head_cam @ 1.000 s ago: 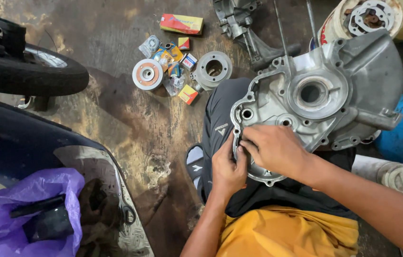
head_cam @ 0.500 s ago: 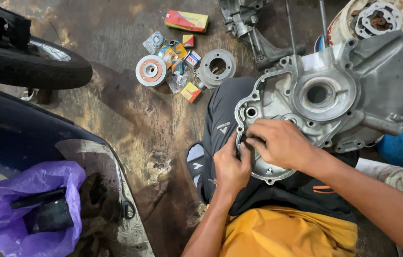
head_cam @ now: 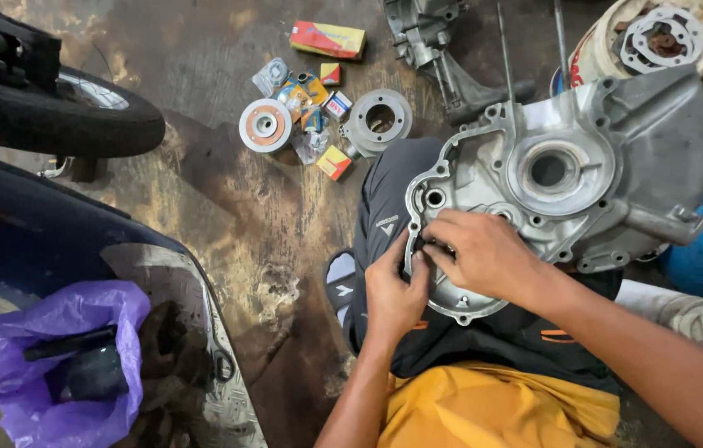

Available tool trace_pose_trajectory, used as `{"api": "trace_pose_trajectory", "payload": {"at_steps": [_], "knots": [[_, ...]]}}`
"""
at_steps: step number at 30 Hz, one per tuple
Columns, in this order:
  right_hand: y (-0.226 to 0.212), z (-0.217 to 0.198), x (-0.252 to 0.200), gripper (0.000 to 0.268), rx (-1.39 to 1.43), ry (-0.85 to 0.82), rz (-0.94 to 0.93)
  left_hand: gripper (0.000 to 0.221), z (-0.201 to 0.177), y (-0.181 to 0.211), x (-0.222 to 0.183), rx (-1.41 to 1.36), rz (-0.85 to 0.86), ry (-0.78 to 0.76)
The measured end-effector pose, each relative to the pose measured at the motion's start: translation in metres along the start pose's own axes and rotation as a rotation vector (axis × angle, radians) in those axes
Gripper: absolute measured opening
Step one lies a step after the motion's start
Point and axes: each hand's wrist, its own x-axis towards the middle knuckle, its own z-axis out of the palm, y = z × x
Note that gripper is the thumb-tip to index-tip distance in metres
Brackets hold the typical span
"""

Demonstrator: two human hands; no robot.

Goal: Assembling the internal components of a motorcycle engine crankcase while sitting on the floor.

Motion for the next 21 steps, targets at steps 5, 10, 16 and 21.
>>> {"api": "trace_pose_trajectory", "payload": {"at_steps": [5, 10, 16, 21], "knots": [[0.001, -0.002, 0.002, 0.014, 0.005, 0.001, -0.009, 0.043, 0.002, 0.003, -0.002, 0.003, 0.002, 0.03], [0.001, -0.001, -0.001, 0.013, -0.007, 0.008, -0.018, 0.04, 0.009, 0.004, -0.006, 0.051, -0.001, 0.097], [0.002, 0.002, -0.001, 0.009, -0.083, 0.046, -0.066, 0.036, 0.017, 0.001, -0.003, 0.179, 0.028, 0.187], [-0.003, -0.006, 0.002, 0.007, -0.042, 0.04, -0.082, 0.038, 0.001, 0.025, 0.004, 0.282, -0.072, 0.059]]}}
